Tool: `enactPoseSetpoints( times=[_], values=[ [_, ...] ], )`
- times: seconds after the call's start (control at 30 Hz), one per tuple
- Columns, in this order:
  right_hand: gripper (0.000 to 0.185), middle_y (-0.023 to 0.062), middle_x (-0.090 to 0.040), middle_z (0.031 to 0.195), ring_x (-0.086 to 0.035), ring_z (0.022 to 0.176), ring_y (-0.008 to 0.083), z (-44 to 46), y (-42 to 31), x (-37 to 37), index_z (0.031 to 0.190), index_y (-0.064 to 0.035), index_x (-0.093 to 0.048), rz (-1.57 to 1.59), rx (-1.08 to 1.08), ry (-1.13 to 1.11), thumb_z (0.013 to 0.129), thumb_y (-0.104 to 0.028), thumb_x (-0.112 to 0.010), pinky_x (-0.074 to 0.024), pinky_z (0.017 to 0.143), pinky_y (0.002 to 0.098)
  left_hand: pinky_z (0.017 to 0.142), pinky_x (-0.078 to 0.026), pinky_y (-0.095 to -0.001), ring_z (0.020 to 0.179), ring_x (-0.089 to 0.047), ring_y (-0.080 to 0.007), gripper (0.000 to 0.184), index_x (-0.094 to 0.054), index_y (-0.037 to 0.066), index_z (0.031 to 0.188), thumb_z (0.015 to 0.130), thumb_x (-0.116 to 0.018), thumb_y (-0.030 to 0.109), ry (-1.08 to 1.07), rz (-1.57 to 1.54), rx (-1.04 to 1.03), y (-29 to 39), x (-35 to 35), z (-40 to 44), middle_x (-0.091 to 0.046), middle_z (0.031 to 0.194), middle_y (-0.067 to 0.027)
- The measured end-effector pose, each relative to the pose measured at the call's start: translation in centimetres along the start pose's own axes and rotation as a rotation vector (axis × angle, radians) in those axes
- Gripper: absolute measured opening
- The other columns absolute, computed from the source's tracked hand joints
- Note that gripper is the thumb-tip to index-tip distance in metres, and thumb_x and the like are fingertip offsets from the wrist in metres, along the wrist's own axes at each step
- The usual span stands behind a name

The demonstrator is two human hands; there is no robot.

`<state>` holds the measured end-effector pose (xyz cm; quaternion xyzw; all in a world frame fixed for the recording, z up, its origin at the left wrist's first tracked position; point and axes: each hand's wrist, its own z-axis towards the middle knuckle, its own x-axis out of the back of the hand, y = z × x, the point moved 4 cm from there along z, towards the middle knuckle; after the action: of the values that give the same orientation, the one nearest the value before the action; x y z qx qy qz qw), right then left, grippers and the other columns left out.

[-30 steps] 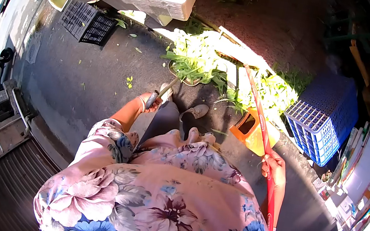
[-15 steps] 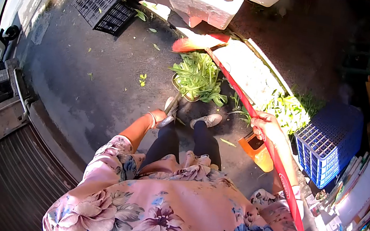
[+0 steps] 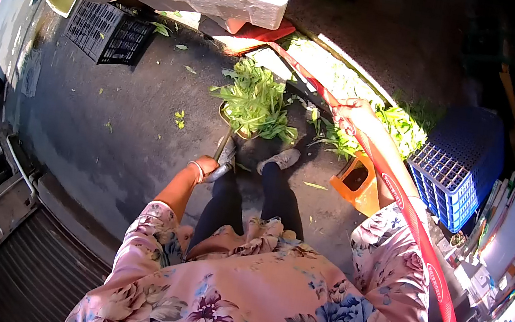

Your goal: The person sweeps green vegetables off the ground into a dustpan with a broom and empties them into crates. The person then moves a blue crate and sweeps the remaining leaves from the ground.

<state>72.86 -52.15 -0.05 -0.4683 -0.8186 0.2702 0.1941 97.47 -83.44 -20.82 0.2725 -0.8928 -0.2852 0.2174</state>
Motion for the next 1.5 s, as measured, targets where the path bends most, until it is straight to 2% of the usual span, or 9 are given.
enactPoseSetpoints(
  times=[0.07,0.23,0.37,0.67,0.77,0.87,1.0,1.1,1.5],
  values=[
    [0.01,0.004,-0.051,0.058,-0.044,0.041,0.0085,-3.2,2.6,2.4,0.081,0.0007,-0.053,0.104,-0.01,0.041,0.072,-0.005,-0.054,-0.0315,0.032,0.0198,0.057,-0.044,-0.0347,0.066,-0.058,-0.0291,0.02,-0.06,0.002,0.069,0.067,-0.052,0.021,-0.072,0.392,-0.091,2.5,0.6,0.0,-0.058,0.071,-0.0173],
    [0.014,0.0057,-0.051,0.063,-0.044,0.042,0.0086,-10.7,9.5,6.4,0.085,0.0018,-0.052,0.416,-0.092,0.131,0.074,-0.006,-0.054,-0.0319,0.032,0.0204,0.048,-0.043,-0.034,0.053,-0.055,-0.0289,0.013,-0.057,0.005,0.06,0.054,-0.06,0.016,-0.02,0.538,-0.233,6.0,0.7,0.8,-0.056,0.06,-0.0151],
    [0.023,0.0037,-0.052,0.064,-0.043,0.042,0.0074,-15.0,13.2,5.3,0.096,0.0006,-0.051,0.425,-0.182,0.294,0.075,-0.007,-0.054,-0.0317,0.033,0.0196,0.033,-0.033,-0.0289,0.04,-0.047,-0.0145,0.015,-0.052,0.006,0.057,0.07,-0.054,0.013,0.029,-0.015,-0.282,-0.4,-2.1,5.1,-0.048,0.049,-0.0054],
    [0.024,0.0028,-0.052,0.064,-0.044,0.039,0.0071,-22.3,15.5,5.0,0.098,-0.0008,-0.052,0.457,-0.125,0.487,0.076,-0.009,-0.054,-0.0319,0.031,0.0193,0.031,-0.03,-0.0278,0.036,-0.042,-0.0151,0.016,-0.048,0.007,0.057,0.071,-0.056,0.011,-0.03,-0.243,0.108,-1.5,-3.6,6.7,-0.042,0.046,-0.0034],
    [0.009,0.0035,-0.049,0.065,-0.042,0.041,0.007,-17.2,19.2,7.7,0.081,-0.0028,-0.05,0.769,0.005,0.43,0.077,-0.011,-0.052,-0.031,0.032,0.0183,0.031,-0.031,-0.028,0.037,-0.043,-0.0154,0.016,-0.047,0.007,0.057,0.07,-0.056,0.01,0.065,0.014,-0.276,-2.6,-5.2,7.6,-0.042,0.046,-0.0037],
    [0.009,0.0039,-0.048,0.064,-0.04,0.043,0.0069,-15.3,21.6,4.4,0.081,-0.003,-0.047,1.065,0.013,0.343,0.077,-0.01,-0.05,-0.0305,0.033,0.0178,0.032,-0.033,-0.0305,0.039,-0.047,-0.0178,0.014,-0.05,0.008,0.057,0.069,-0.056,0.012,0.038,-0.301,0.255,-1.8,-5.3,7.1,-0.047,0.049,-0.0068],
    [0.013,0.004,-0.045,0.065,-0.036,0.042,0.0056,-14.9,22.3,-0.6,0.085,-0.0015,-0.044,1.381,0.048,0.074,0.081,-0.013,-0.046,-0.0293,0.032,0.0163,0.033,-0.035,-0.0333,0.042,-0.052,-0.0206,0.012,-0.056,0.005,0.056,0.066,-0.051,0.01,-0.1,0.162,0.074,11.0,-0.8,2.3,-0.056,0.057,-0.013],
    [0.013,0.006,-0.045,0.072,-0.034,0.041,0.0038,-16.4,22.0,-4.4,0.09,-0.0001,-0.042,1.402,0.089,-0.083,0.083,-0.011,-0.042,-0.0291,0.031,0.0164,0.027,-0.029,-0.0319,0.033,-0.046,-0.0205,0.016,-0.053,0.004,0.06,0.07,-0.043,0.009,0.057,-0.721,0.593,10.4,-1.2,3.5,-0.049,0.048,-0.0109],
    [0.021,0.0064,-0.049,0.073,-0.039,0.044,0.0062,-19.5,22.7,-12.5,0.1,-0.0018,-0.045,1.449,-0.106,-0.056,0.081,-0.011,-0.047,-0.0312,0.035,0.0178,0.028,-0.031,-0.0232,0.031,-0.039,-0.0129,0.022,-0.041,0.008,0.053,0.072,-0.052,0.011,-0.155,-1.023,0.696,9.3,1.5,4.5,-0.041,0.043,-0.0023]
  ],
)
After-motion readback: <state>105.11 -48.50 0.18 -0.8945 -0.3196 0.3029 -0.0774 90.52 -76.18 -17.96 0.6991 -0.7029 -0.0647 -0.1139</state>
